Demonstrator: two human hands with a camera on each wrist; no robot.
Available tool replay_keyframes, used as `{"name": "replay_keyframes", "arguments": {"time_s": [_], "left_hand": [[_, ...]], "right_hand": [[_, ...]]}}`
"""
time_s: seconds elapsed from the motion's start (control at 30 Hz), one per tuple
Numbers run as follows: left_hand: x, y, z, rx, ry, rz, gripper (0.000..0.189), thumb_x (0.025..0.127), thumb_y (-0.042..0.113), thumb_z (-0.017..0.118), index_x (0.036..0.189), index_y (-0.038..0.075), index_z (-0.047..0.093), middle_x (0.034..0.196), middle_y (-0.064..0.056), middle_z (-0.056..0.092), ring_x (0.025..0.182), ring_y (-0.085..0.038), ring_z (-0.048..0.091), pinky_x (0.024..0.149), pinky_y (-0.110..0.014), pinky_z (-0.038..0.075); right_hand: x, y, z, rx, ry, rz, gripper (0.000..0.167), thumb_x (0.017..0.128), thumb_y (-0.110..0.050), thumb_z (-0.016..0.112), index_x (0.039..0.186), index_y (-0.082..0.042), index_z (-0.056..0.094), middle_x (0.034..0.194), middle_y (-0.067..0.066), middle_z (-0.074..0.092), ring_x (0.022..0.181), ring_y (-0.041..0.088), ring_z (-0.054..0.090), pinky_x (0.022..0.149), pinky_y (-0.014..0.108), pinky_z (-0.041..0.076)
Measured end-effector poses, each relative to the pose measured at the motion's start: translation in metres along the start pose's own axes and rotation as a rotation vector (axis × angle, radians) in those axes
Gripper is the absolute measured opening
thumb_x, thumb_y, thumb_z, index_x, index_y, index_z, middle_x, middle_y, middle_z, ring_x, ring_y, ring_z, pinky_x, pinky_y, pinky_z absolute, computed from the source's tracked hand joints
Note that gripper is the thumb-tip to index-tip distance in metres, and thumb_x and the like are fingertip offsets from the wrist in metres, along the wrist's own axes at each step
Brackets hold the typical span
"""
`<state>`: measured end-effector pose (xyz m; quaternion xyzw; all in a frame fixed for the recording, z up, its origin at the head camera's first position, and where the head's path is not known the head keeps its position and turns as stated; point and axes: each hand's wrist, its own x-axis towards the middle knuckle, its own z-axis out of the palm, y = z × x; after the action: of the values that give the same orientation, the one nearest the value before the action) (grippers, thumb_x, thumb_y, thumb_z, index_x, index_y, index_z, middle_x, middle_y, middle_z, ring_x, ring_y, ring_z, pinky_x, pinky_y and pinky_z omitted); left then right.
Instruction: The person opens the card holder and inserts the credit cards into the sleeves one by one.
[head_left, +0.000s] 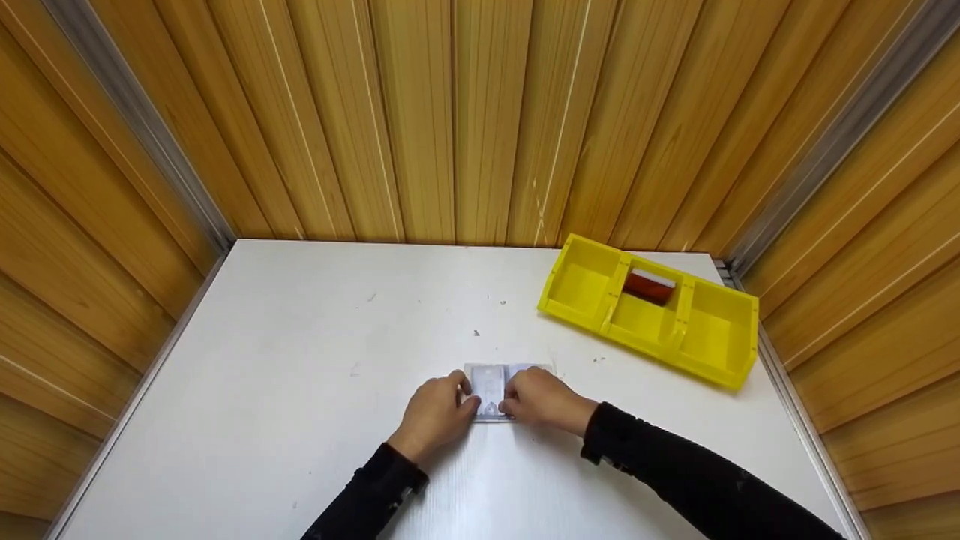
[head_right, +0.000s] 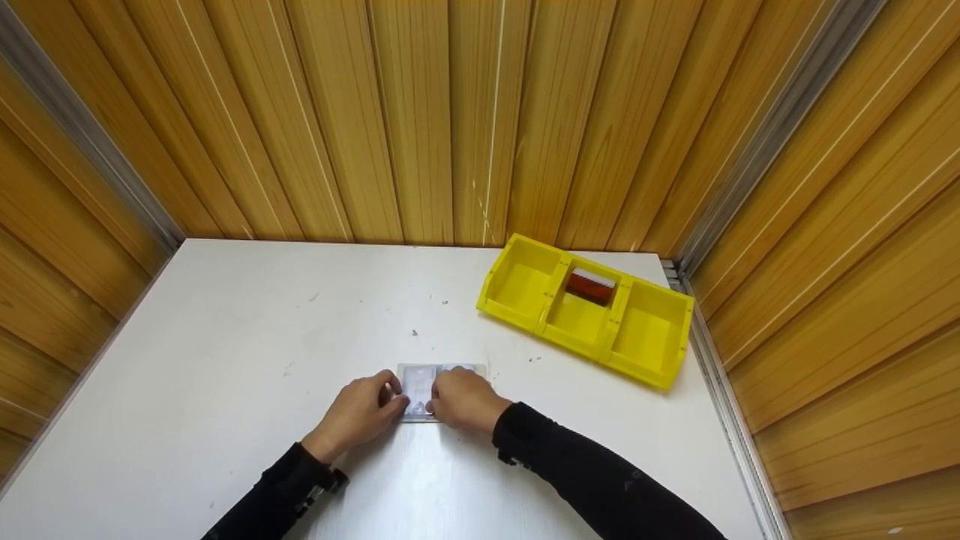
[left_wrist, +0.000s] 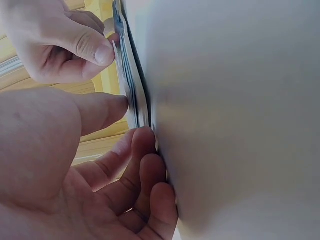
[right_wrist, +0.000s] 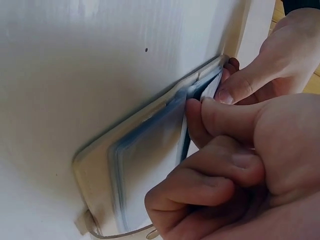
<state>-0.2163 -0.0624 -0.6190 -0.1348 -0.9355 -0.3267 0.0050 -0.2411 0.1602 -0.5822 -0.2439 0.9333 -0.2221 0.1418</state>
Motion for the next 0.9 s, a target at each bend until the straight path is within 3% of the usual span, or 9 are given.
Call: {"name": "replay_keyframes", "arguments": {"time_s": [0.23, 0.47, 0.6, 0.73, 0.9], "left_hand": [[0.0, 0.0, -0.001, 0.002, -0.036, -0.017, 0.014, 0.1, 0.023, 0.076, 0.103, 0.01, 0.072, 0.072, 0.004, 0.057, 0.066, -0.013, 0.049, 0.063, -0.032, 0.041], [0.001, 0.0, -0.001, 0.007, -0.035, -0.02, 0.013, 0.1, 0.023, 0.076, 0.102, 0.011, 0.071, 0.075, 0.002, 0.063, 0.069, -0.013, 0.052, 0.065, -0.032, 0.044], [0.001, 0.0, -0.001, 0.002, -0.03, -0.021, 0.012, 0.099, 0.022, 0.076, 0.096, 0.012, 0.07, 0.076, 0.0, 0.065, 0.069, -0.013, 0.053, 0.065, -0.032, 0.044], [0.002, -0.001, -0.002, -0.019, -0.036, -0.032, 0.018, 0.1, 0.024, 0.075, 0.087, 0.015, 0.066, 0.074, 0.002, 0.063, 0.068, -0.012, 0.052, 0.064, -0.03, 0.043], [0.003, -0.003, -0.005, -0.039, -0.05, -0.047, 0.021, 0.101, 0.025, 0.074, 0.084, 0.016, 0.067, 0.072, 0.004, 0.06, 0.066, -0.012, 0.052, 0.062, -0.029, 0.042]], "right_hand": [[-0.001, 0.003, -0.009, 0.045, -0.006, 0.027, 0.021, 0.098, -0.016, 0.078, 0.079, -0.008, 0.083, 0.067, -0.004, 0.063, 0.065, 0.012, 0.049, 0.062, 0.027, 0.038], [-0.005, 0.009, -0.036, 0.025, 0.02, 0.165, 0.021, 0.1, -0.025, 0.077, 0.086, -0.01, 0.084, 0.082, 0.002, 0.073, 0.079, 0.017, 0.059, 0.074, 0.035, 0.049], [-0.006, 0.014, -0.051, 0.012, 0.029, 0.223, 0.023, 0.099, -0.028, 0.075, 0.087, -0.01, 0.083, 0.085, 0.003, 0.073, 0.079, 0.019, 0.061, 0.071, 0.033, 0.049], [-0.007, 0.023, -0.061, -0.017, 0.029, 0.258, 0.026, 0.101, -0.03, 0.073, 0.087, -0.011, 0.082, 0.084, 0.003, 0.069, 0.076, 0.019, 0.059, 0.067, 0.032, 0.046], [-0.012, 0.033, -0.064, -0.034, 0.02, 0.298, 0.034, 0.103, -0.037, 0.073, 0.078, -0.014, 0.077, 0.07, 0.0, 0.06, 0.066, 0.018, 0.056, 0.06, 0.03, 0.043]]}}
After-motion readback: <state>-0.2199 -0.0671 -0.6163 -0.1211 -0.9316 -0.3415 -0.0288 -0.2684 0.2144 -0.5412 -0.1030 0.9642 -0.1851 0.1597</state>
